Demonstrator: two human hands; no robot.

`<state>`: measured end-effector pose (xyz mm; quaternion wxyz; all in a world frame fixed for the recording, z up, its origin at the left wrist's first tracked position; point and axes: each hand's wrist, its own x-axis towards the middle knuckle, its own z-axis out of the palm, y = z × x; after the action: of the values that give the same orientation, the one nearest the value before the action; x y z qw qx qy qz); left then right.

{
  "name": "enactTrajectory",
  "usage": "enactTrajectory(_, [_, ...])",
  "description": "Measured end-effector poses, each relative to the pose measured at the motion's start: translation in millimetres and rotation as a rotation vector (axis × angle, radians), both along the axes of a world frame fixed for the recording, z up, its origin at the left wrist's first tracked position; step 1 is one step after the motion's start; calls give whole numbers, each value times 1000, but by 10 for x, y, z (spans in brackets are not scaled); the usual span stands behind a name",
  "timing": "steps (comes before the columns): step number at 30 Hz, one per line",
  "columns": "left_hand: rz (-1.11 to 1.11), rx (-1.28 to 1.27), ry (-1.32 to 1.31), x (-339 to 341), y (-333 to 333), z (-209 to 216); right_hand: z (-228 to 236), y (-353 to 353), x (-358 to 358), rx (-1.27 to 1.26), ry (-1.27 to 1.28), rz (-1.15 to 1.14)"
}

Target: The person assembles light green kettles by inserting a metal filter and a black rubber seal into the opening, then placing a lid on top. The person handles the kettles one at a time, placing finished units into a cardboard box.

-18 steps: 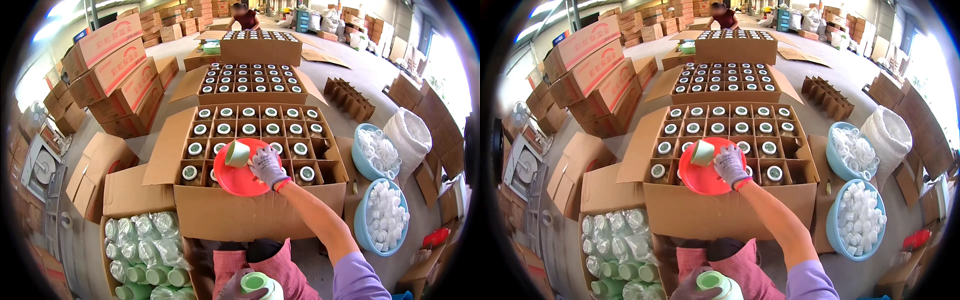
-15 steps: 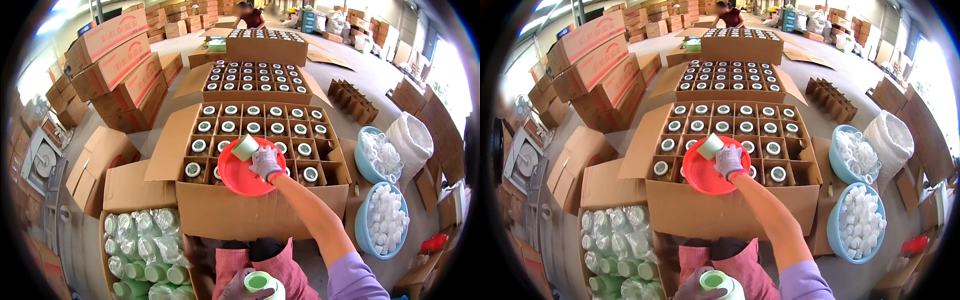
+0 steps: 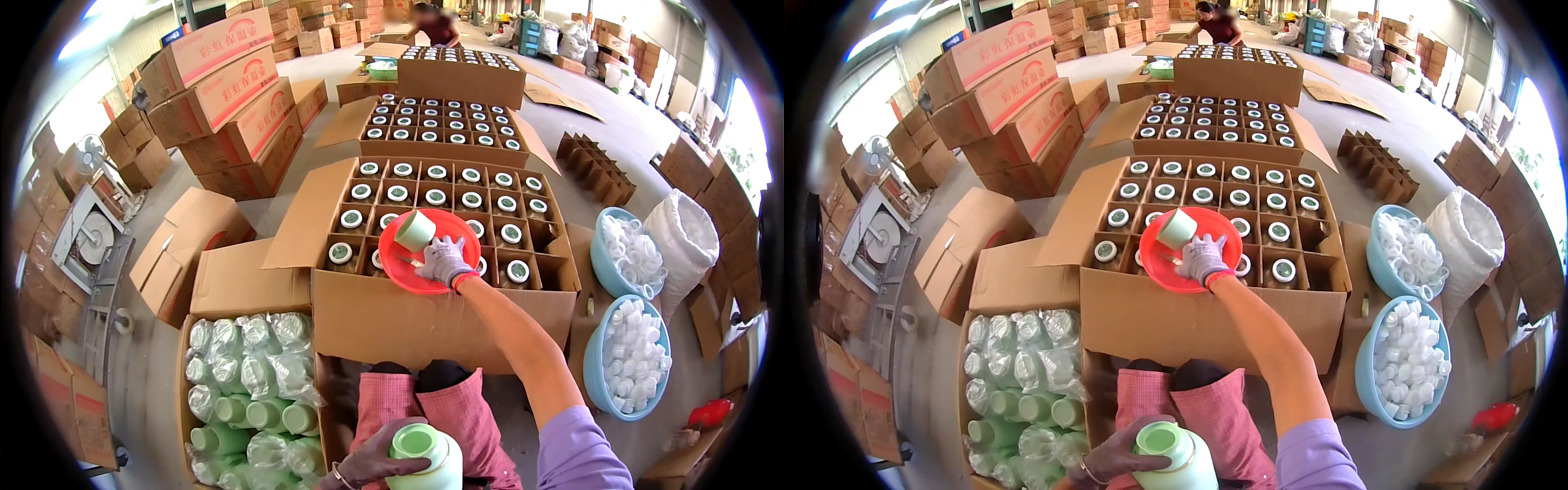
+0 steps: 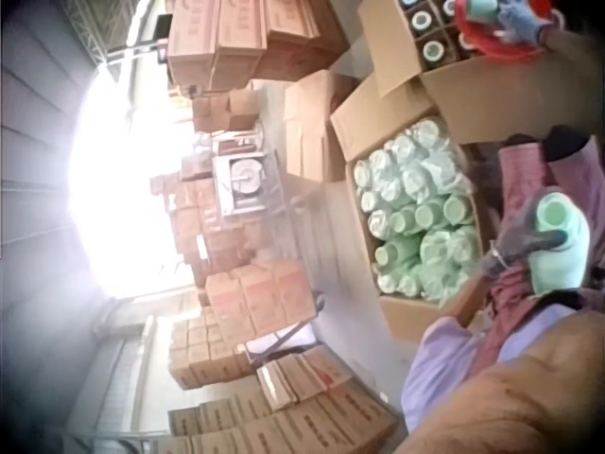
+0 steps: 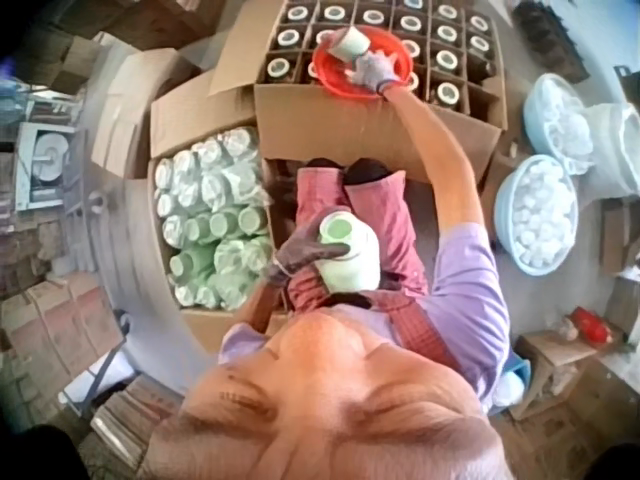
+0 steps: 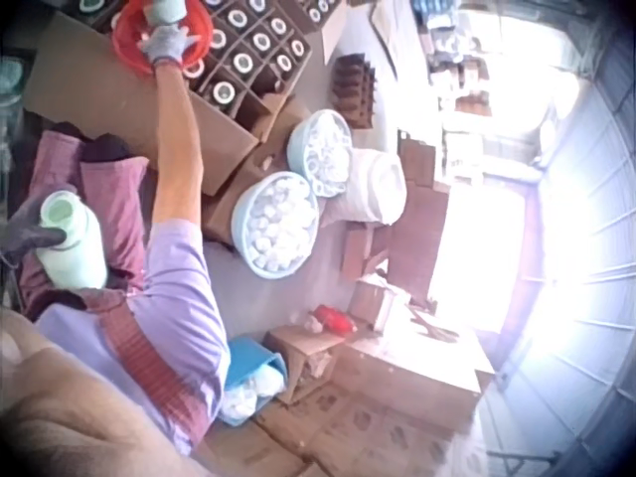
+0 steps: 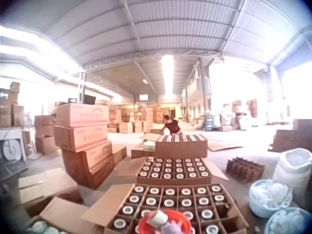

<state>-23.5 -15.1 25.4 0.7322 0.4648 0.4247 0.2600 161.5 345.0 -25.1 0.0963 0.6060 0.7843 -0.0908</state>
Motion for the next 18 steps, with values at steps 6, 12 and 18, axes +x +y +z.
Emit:
enactTrajectory(6, [25,70,28,144,-110,134,-193,-84,-69,317,-49,333])
enactTrajectory(12, [239,211,-38,-417,-75,829,209,-623,188,524,982,254])
enactTrajectory(18, [397,1183,850,-411,252,1121,1403,-2232,364,-312,1388,119])
